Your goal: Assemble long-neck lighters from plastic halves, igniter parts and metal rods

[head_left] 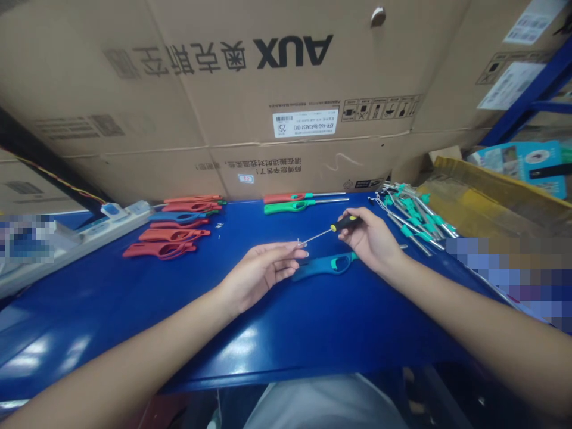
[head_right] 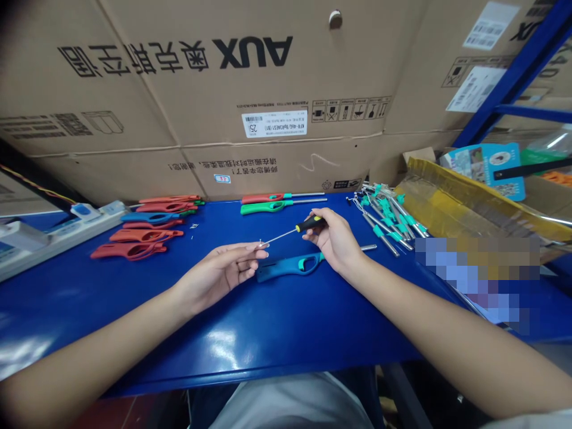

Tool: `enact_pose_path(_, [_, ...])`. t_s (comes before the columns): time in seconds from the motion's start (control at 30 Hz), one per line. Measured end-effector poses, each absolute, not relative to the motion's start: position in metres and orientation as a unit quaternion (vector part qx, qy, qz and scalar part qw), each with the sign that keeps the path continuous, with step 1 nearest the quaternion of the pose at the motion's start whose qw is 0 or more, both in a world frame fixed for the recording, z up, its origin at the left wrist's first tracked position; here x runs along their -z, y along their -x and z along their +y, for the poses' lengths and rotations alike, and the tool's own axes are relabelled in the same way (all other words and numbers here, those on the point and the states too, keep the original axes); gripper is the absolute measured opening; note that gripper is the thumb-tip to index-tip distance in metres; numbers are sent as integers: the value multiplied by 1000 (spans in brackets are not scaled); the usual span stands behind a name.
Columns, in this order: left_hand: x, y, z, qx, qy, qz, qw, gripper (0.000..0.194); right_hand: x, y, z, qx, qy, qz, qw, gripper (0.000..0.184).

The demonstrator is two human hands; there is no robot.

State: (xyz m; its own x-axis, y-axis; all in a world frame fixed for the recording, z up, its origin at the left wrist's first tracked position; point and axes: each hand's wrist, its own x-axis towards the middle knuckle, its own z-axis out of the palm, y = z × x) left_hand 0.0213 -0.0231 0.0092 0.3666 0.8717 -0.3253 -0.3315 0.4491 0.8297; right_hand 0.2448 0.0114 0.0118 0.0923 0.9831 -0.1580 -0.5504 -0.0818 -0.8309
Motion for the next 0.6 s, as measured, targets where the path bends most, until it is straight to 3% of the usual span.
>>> enact_pose_path(0.2, [-3,-20,-23,-394,-444,408,694,21,-9,-244,10,-595,390,-324,624,10])
enact_pose_path(0.6, [-9,-18,-27,-421,-602,414,538,13,-14,-251,11,-545,372,-363,658,15])
